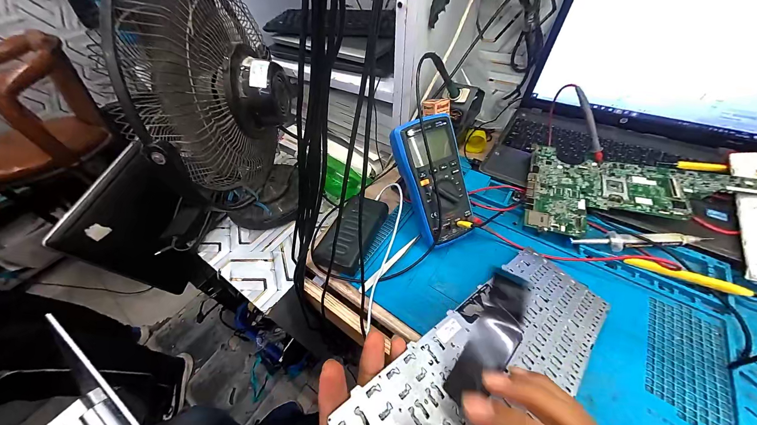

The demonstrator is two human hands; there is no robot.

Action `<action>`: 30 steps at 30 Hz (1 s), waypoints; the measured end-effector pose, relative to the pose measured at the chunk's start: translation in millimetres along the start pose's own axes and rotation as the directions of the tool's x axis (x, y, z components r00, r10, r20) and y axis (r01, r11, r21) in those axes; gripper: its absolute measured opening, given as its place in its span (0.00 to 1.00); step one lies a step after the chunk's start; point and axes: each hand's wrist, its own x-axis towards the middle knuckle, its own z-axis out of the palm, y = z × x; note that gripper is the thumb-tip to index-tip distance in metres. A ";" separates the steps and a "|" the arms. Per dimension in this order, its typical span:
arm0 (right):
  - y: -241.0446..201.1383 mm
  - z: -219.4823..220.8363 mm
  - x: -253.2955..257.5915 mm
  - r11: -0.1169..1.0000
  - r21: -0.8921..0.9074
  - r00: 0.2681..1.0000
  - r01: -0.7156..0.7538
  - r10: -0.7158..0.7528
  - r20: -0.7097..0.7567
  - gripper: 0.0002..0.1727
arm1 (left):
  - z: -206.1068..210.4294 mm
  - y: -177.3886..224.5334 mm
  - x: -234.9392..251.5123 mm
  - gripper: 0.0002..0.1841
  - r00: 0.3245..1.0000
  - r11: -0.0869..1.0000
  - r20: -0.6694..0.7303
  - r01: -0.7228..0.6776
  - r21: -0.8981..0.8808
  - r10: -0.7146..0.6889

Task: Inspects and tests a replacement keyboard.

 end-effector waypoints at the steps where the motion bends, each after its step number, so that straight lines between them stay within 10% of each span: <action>1: 0.3 -8.0 10.5 1.000 0.009 0.994 -0.029 0.028 0.107 0.48 | -1.4 0.8 0.5 0.36 1.000 1.000 0.006 0.012 -0.008 -0.012; 9: 1.5 -28.3 73.6 0.996 -0.085 0.767 0.002 0.053 0.639 0.62 | -10.0 6.8 -6.6 0.33 0.999 0.999 -0.022 0.043 0.028 -0.042; 30: 2.3 -24.6 92.4 0.996 -0.074 0.741 0.042 0.018 0.672 0.65 | -3.5 13.7 2.2 0.29 0.997 0.999 -0.076 0.018 0.040 -0.014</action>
